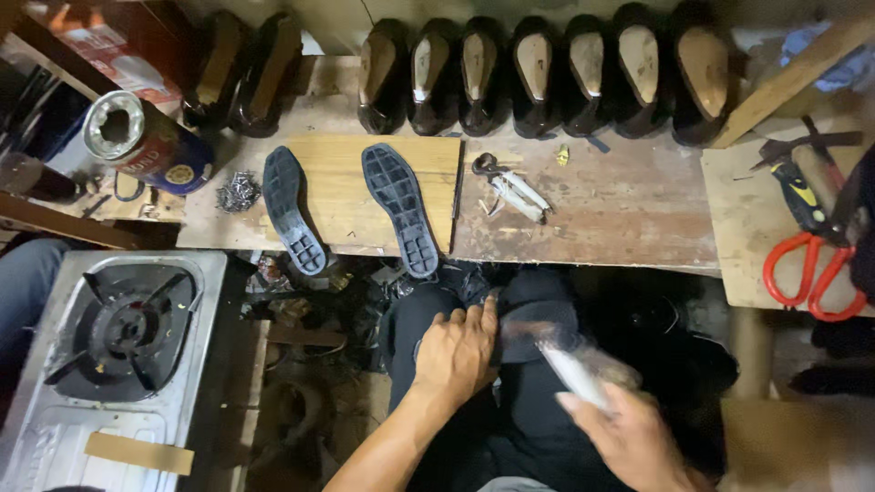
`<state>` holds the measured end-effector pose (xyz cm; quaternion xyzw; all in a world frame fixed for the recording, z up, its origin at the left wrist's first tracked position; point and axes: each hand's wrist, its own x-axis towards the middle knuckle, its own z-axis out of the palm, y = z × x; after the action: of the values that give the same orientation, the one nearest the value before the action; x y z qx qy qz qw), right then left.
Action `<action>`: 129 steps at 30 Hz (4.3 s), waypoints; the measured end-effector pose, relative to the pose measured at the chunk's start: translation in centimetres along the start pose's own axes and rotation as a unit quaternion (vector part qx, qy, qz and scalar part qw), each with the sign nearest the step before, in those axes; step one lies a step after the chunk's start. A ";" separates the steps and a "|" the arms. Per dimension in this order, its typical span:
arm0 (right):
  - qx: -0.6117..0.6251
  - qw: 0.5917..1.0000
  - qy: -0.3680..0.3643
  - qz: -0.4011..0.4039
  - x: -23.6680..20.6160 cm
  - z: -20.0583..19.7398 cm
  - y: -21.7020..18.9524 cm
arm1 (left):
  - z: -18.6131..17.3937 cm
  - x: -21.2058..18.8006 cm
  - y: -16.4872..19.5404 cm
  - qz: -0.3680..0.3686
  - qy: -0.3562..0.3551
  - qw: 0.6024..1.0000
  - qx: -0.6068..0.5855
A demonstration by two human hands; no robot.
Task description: The person attaches rubber soles to shoe uppers using a hammer. They repeatedly pick up a shoe upper, align a sole, press it into place, and tap it with a hammer to secure the bond. The person handles multiple shoes one at a time, placing finished shoes on a nearby shelf.
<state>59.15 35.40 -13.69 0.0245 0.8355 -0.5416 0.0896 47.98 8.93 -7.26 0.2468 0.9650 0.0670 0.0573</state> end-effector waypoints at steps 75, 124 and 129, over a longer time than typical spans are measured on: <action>-0.194 0.884 0.156 -0.396 4.8 1.5 -7.9 | -1.0 -0.4 -0.2 -0.102 0.295 0.381 -0.870; 0.263 0.942 -0.027 -0.209 6.4 -3.5 -13.4 | 8.3 -3.5 1.3 -0.167 0.090 0.278 -0.942; 0.396 0.892 -0.145 -0.164 6.9 -4.9 -11.6 | 5.0 -4.9 -0.4 0.014 0.074 0.446 -0.892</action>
<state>50.13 34.68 -2.58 -0.1583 0.5221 -0.8318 0.1020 52.75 6.72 -11.87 0.0676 0.3713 0.9098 0.1728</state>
